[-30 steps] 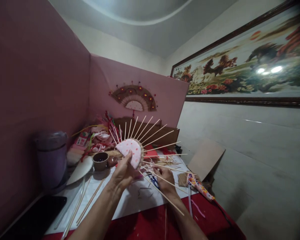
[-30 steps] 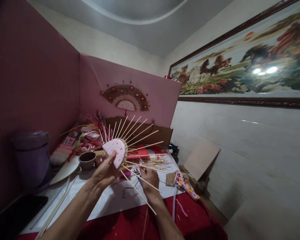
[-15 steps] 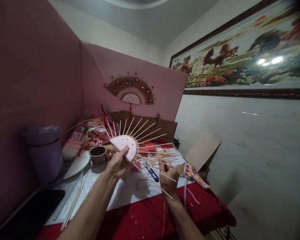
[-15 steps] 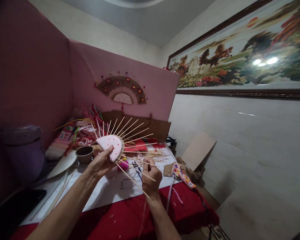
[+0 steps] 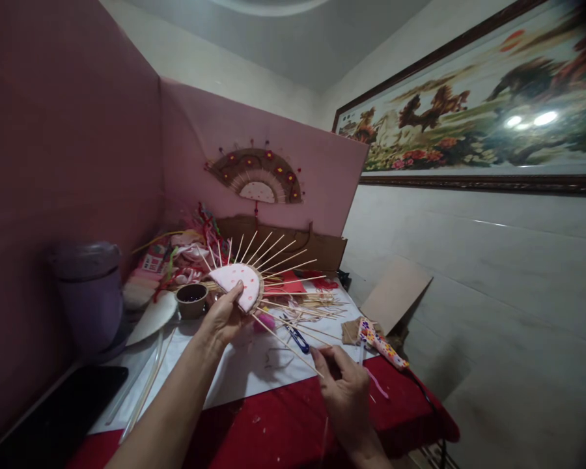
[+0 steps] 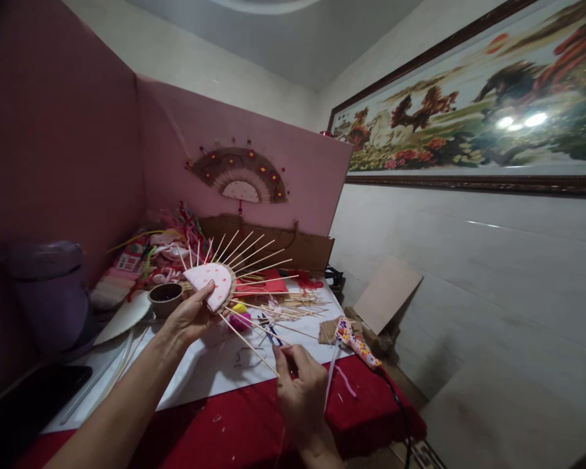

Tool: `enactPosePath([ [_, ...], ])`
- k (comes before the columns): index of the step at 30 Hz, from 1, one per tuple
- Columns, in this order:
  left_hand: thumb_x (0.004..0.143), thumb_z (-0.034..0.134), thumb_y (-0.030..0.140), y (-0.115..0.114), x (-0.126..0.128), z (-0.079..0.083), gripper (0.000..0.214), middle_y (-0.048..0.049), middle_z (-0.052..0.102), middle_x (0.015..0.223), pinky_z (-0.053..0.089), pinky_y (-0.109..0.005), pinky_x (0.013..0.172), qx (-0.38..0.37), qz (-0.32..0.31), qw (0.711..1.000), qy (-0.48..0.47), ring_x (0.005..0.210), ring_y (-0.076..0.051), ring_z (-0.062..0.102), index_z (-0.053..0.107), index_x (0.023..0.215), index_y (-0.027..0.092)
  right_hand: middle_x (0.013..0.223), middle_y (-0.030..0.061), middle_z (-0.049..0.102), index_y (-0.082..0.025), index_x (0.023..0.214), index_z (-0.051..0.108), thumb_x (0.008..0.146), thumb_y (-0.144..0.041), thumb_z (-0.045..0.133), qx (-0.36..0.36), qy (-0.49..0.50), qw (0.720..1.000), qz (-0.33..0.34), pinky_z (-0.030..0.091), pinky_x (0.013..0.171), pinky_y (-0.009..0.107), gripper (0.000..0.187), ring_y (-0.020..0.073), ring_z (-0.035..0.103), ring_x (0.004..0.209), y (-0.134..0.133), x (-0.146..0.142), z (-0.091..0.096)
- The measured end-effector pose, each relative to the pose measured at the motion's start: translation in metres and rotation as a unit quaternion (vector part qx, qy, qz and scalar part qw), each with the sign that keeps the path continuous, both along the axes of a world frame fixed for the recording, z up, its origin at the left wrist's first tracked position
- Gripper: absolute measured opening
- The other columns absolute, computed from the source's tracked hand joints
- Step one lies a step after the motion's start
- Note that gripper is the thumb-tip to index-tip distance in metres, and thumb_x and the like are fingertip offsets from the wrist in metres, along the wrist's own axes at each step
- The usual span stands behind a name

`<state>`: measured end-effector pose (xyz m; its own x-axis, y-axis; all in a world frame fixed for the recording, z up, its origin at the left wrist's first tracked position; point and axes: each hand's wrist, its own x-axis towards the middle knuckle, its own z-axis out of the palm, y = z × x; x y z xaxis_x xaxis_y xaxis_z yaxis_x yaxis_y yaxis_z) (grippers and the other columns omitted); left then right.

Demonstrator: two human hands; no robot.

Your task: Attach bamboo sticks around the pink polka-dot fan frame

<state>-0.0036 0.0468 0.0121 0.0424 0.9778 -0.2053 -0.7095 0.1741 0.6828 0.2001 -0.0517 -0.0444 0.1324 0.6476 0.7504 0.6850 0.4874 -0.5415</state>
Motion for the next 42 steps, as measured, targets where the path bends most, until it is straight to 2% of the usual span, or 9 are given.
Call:
enactPosePath([
  [6, 0.080, 0.056, 0.021, 0.001, -0.002, 0.001, 0.017, -0.0070, 0.067, 0.059, 0.052, -0.032, 0.043, 0.003, -0.009, 1.000, 0.025, 0.048, -0.021, 0.064, 0.060, 0.094, 0.013, 0.058, -0.0004, 0.058, -0.018, 0.072, 0.058, 0.083, -0.025, 0.052, 0.041, -0.040, 0.998, 0.006, 0.039, 0.051, 0.021, 0.015, 0.0107, 0.052, 0.049, -0.015, 0.007, 0.009],
  [10, 0.078, 0.058, 0.018, -0.001, -0.003, 0.001, 0.016, -0.0050, 0.066, 0.055, 0.051, -0.031, 0.042, 0.009, 0.013, 0.999, 0.047, 0.043, -0.020, 0.062, 0.060, 0.093, 0.013, 0.057, -0.0005, 0.057, -0.018, 0.073, 0.057, 0.083, -0.029, 0.052, 0.048, -0.018, 0.998, -0.028, 0.039, 0.049, 0.021, 0.015, 0.0110, 0.050, 0.047, -0.013, 0.013, 0.013],
  [17, 0.081, 0.054, 0.020, -0.004, -0.005, 0.008, 0.015, -0.0063, 0.067, 0.055, 0.049, -0.029, 0.039, -0.012, -0.015, 0.999, 0.032, 0.044, -0.021, 0.063, 0.061, 0.092, 0.012, 0.055, -0.0014, 0.057, -0.018, 0.071, 0.057, 0.083, -0.036, 0.051, -0.008, 0.028, 0.998, -0.055, 0.037, 0.047, 0.019, 0.023, 0.0104, 0.049, 0.045, -0.003, 0.014, -0.010],
  [23, 0.079, 0.057, 0.022, -0.009, -0.001, 0.008, 0.016, -0.0058, 0.067, 0.055, 0.051, -0.030, 0.043, -0.014, -0.074, 0.997, 0.016, 0.046, -0.022, 0.064, 0.062, 0.091, 0.012, 0.056, -0.0001, 0.060, -0.018, 0.068, 0.057, 0.085, -0.038, 0.045, -0.133, 0.026, 0.990, -0.029, 0.037, 0.050, 0.020, 0.028, 0.0128, 0.055, 0.051, 0.023, 0.007, -0.023],
  [27, 0.078, 0.059, 0.026, -0.012, -0.001, 0.008, 0.013, -0.0048, 0.068, 0.058, 0.053, -0.032, 0.049, -0.026, -0.122, 0.992, 0.020, 0.050, -0.021, 0.065, 0.063, 0.086, 0.015, 0.060, 0.0022, 0.064, -0.019, 0.069, 0.060, 0.084, -0.030, 0.044, -0.190, -0.059, 0.977, -0.082, 0.035, 0.052, 0.022, 0.025, 0.0145, 0.057, 0.055, 0.040, -0.001, -0.013],
  [32, 0.080, 0.057, 0.026, -0.013, -0.001, 0.010, 0.013, -0.0033, 0.068, 0.057, 0.053, -0.030, 0.051, -0.036, -0.137, 0.990, 0.005, 0.048, -0.018, 0.064, 0.062, 0.084, 0.015, 0.070, 0.0051, 0.068, -0.019, 0.079, 0.064, 0.083, -0.023, 0.046, -0.260, -0.170, 0.940, -0.141, 0.033, 0.054, 0.024, 0.018, 0.0162, 0.060, 0.064, 0.052, -0.015, 0.002],
  [36, 0.082, 0.054, 0.024, -0.013, 0.000, 0.009, 0.015, -0.0065, 0.070, 0.061, 0.052, -0.029, 0.049, -0.027, -0.156, 0.987, -0.011, 0.050, -0.019, 0.064, 0.063, 0.084, 0.012, 0.074, 0.0065, 0.068, -0.018, 0.085, 0.064, 0.085, -0.026, 0.044, -0.259, -0.214, 0.929, -0.156, 0.032, 0.053, 0.025, 0.022, 0.0163, 0.059, 0.064, 0.065, -0.025, 0.006],
  [40, 0.081, 0.055, 0.024, -0.016, 0.004, 0.009, 0.015, -0.0078, 0.069, 0.060, 0.052, -0.033, 0.053, -0.030, -0.168, 0.985, -0.017, 0.048, -0.019, 0.063, 0.063, 0.078, 0.012, 0.068, 0.0058, 0.064, -0.018, 0.079, 0.063, 0.087, -0.025, 0.039, -0.264, -0.217, 0.922, -0.181, 0.033, 0.054, 0.026, 0.027, 0.0154, 0.057, 0.060, 0.084, -0.028, 0.007],
  [42, 0.081, 0.055, 0.026, -0.018, 0.006, 0.010, 0.016, -0.0074, 0.068, 0.057, 0.052, -0.033, 0.052, -0.040, -0.175, 0.984, -0.009, 0.046, -0.020, 0.062, 0.063, 0.075, 0.013, 0.066, 0.0063, 0.063, -0.017, 0.076, 0.063, 0.088, -0.026, 0.036, -0.240, -0.200, 0.936, -0.164, 0.034, 0.054, 0.027, 0.030, 0.0159, 0.055, 0.059, 0.092, -0.028, 0.009],
])
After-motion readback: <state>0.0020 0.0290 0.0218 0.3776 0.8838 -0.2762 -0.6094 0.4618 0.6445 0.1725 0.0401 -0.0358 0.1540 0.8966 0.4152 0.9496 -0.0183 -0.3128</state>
